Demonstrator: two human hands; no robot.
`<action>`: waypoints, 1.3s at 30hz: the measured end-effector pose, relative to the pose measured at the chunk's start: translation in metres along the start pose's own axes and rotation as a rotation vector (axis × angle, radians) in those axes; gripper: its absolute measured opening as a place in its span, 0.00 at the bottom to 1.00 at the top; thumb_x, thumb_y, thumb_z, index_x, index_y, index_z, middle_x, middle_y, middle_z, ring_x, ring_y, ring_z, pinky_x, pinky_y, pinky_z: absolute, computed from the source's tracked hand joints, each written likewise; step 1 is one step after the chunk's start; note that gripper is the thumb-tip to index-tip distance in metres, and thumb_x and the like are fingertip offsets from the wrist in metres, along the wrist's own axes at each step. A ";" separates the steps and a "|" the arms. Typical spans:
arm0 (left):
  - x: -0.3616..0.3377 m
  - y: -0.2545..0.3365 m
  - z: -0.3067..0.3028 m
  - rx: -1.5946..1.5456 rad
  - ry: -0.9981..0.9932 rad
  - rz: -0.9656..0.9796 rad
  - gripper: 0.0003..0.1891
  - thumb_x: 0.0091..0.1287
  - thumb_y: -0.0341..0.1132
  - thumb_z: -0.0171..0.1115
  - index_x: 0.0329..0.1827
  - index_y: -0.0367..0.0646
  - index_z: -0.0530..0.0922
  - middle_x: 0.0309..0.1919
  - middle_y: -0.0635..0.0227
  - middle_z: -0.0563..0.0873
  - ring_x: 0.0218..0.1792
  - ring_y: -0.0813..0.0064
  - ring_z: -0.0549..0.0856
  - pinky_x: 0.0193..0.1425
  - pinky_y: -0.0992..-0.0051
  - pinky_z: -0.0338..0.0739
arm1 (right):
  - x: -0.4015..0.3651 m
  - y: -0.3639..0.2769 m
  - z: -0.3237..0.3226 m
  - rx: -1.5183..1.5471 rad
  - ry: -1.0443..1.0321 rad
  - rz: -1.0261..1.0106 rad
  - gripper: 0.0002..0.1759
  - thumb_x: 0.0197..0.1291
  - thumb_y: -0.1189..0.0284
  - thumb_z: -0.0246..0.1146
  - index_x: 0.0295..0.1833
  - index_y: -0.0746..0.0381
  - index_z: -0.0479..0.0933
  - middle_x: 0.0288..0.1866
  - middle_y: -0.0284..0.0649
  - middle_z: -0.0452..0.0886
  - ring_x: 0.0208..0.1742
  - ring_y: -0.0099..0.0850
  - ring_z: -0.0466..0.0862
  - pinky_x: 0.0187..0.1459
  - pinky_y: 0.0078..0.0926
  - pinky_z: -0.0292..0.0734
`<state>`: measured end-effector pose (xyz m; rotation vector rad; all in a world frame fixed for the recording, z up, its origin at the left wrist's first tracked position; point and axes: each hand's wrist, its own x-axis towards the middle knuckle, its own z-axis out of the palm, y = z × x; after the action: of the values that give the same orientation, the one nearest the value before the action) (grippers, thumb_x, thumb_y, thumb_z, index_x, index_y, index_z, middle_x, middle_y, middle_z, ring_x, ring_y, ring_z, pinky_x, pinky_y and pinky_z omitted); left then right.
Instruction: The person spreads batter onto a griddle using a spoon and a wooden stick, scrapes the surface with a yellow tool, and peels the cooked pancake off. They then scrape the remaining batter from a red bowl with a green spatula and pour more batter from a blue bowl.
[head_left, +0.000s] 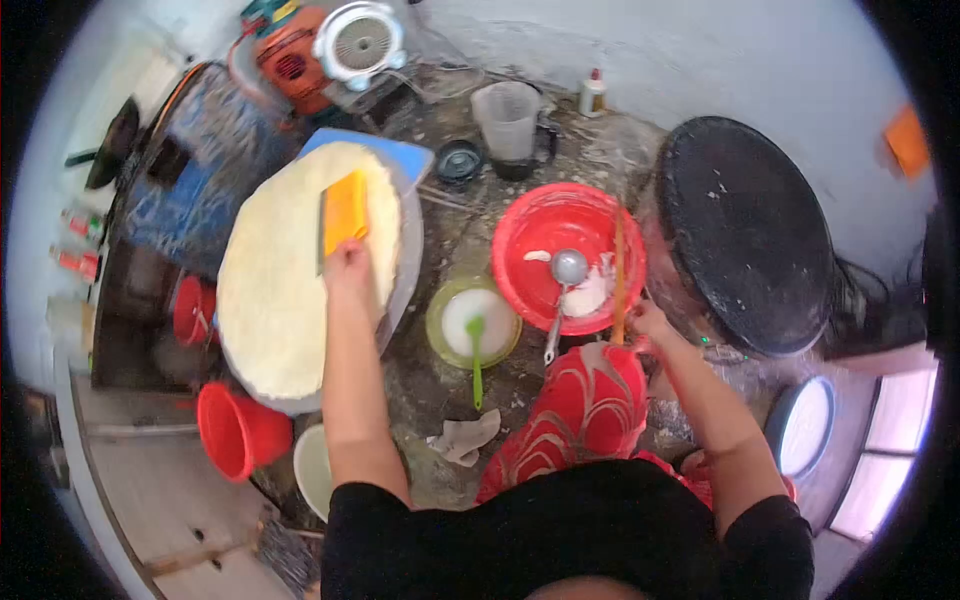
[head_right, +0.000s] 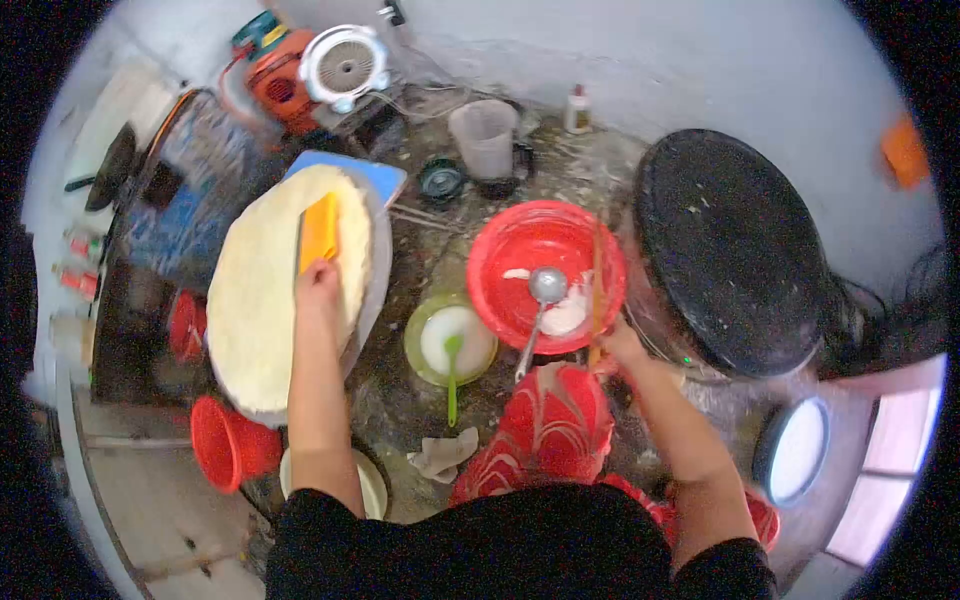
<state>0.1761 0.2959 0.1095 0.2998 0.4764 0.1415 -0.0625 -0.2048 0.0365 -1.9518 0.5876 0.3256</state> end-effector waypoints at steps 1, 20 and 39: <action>-0.026 -0.007 0.005 0.276 -0.082 0.112 0.08 0.62 0.21 0.44 0.43 0.33 0.69 0.34 0.62 0.76 0.27 0.75 0.75 0.31 0.82 0.75 | 0.014 0.037 0.014 -0.109 0.015 0.013 0.32 0.38 0.53 0.69 0.45 0.64 0.74 0.35 0.43 0.78 0.38 0.33 0.79 0.38 0.28 0.73; -0.232 -0.131 -0.070 1.137 -0.073 -0.140 0.13 0.61 0.26 0.52 0.49 0.37 0.71 0.44 0.65 0.78 0.33 0.79 0.79 0.31 0.81 0.73 | -0.054 -0.027 -0.076 -0.138 0.555 -0.410 0.28 0.57 0.77 0.49 0.65 0.52 0.57 0.41 0.51 0.78 0.42 0.49 0.78 0.43 0.43 0.73; -0.197 -0.181 -0.219 2.719 -0.076 0.675 0.21 0.53 0.36 0.60 0.48 0.37 0.72 0.44 0.53 0.75 0.46 0.49 0.74 0.52 0.60 0.69 | -0.099 -0.122 -0.056 -0.475 -0.055 -0.435 0.21 0.48 0.68 0.57 0.51 0.45 0.74 0.28 0.44 0.79 0.31 0.43 0.80 0.34 0.40 0.74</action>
<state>-0.0889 0.1392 -0.0483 3.1181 0.1425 0.0338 -0.0827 -0.1864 0.2016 -2.4503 0.0332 0.2548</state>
